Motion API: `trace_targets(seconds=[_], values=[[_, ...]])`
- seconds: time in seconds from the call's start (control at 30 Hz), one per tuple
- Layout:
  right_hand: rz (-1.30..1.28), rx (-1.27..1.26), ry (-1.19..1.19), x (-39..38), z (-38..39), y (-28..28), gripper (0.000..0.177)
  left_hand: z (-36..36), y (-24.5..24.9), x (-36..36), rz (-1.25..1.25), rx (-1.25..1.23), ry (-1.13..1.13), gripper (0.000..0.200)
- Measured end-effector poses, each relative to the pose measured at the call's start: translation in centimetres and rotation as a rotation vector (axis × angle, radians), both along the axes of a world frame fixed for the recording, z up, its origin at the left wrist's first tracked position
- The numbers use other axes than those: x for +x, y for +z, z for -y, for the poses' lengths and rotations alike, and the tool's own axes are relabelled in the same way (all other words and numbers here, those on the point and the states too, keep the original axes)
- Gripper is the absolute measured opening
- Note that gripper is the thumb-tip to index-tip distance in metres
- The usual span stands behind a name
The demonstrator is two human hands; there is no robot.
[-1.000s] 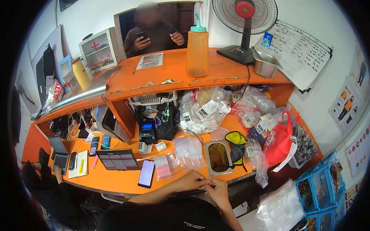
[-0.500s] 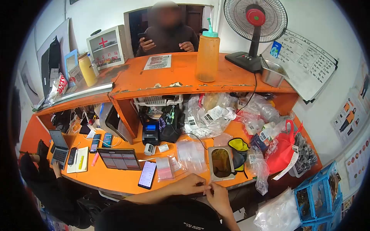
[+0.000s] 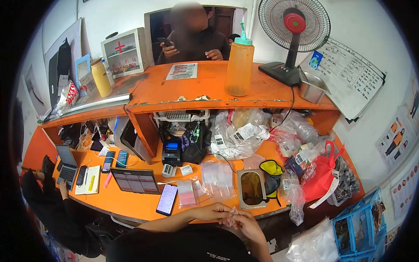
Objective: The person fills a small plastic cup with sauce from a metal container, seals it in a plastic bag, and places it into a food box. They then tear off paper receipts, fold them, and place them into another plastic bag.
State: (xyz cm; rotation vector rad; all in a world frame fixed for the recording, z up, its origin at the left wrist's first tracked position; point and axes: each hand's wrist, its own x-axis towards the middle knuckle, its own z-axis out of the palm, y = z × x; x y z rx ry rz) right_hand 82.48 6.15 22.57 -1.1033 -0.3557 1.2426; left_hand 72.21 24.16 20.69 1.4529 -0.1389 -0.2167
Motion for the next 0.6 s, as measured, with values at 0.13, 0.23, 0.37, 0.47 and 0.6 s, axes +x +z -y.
trace_targets(seconds=[0.13, 0.23, 0.37, 0.47, 0.6], values=[[1.259, -0.29, -0.154, -0.3, -0.6, -2.2, 0.016, -0.3, 2.4, -0.1, -0.024, 1.072, 0.112, 0.037], [1.387, -0.379, -0.097, -1.9, -1.2, -2.7, 0.015, -1.0, 5.1, -0.1, -0.308, 1.251, 0.007, 0.047], [0.924, -0.243, -0.046, -1.7, -1.0, -1.2, 0.026, -4.1, 18.1, -4.3, 0.711, 0.969, 0.637, 0.043], [1.047, -0.248, 0.056, -1.8, -0.9, 1.3, 0.026, -2.7, 24.4, -9.7, 1.828, 0.521, 1.095, 0.023], [0.887, -0.157, 0.053, -2.2, -1.9, 0.4, 0.022, 0.7, 29.8, -13.4, 2.13, 0.512, 1.149, 0.015]])
